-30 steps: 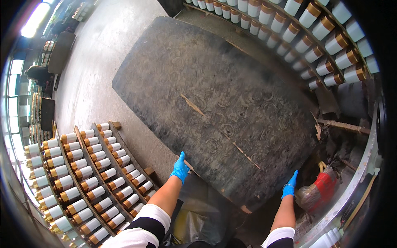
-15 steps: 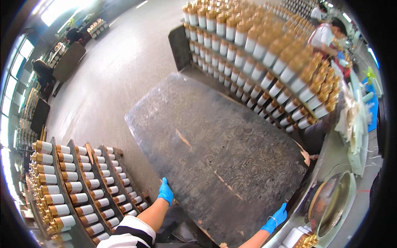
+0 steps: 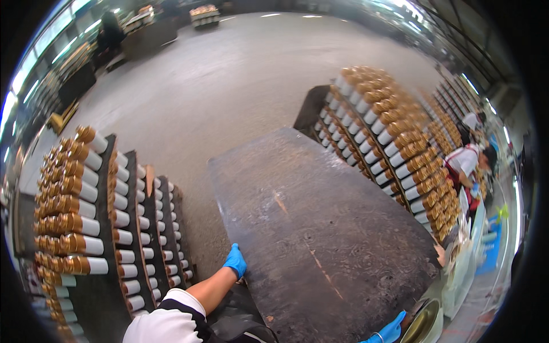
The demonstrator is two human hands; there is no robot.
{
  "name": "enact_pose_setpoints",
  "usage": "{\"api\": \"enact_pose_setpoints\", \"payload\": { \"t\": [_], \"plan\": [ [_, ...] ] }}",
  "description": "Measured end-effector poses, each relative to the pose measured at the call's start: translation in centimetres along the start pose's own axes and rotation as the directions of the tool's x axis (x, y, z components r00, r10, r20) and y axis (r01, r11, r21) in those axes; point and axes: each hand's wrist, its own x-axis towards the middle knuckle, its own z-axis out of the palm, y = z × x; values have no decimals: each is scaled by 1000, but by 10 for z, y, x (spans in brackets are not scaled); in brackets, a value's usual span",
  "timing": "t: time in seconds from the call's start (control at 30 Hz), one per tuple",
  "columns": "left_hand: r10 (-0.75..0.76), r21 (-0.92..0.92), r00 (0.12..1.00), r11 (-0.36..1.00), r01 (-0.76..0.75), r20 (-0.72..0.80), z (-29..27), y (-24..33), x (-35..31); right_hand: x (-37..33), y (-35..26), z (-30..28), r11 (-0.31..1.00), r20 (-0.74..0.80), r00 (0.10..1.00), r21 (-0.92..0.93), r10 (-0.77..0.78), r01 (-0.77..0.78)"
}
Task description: The person repeatedly picks up small white containers with gold lids from a wooden rack and places them onto a nearby table. The person moves back and forth between the rack and the table, organizing the containers in rows.
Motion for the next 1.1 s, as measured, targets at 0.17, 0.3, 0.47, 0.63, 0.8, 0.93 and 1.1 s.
{"api": "enact_pose_setpoints", "payload": {
  "t": [0.17, 0.3, 0.47, 0.63, 0.8, 0.93, 1.1],
  "plan": [
    [-53, -164, 998, 985, 55, 19, 13, 44, -38, -46, -72, -28, 936, -101, 932, 18, -349, 353],
    [-87, -234, 990, 966, 112, 113, 26, 79, -66, -84, -122, -38, 756, -269, 727, -7, -632, 654],
    [-151, -271, 980, 945, 182, 131, -5, 79, -33, -119, -173, -28, 701, -199, 728, 196, -656, 685],
    [-306, -300, 952, 908, 293, 5, 15, 79, -67, -175, -222, -10, 605, -99, 641, 246, -761, 757],
    [-318, -400, 934, 844, 356, 161, -1, 56, -56, -198, -223, -3, 503, -200, 551, 246, -810, 829],
    [-310, -336, 926, 866, 369, 216, -19, 35, -26, -208, -218, -14, 474, -232, 510, 193, -829, 859],
    [628, 625, 760, 663, -412, -166, -5, 120, -49, -216, -170, -49, 573, -102, 580, 91, -808, 814]
  ]
}}
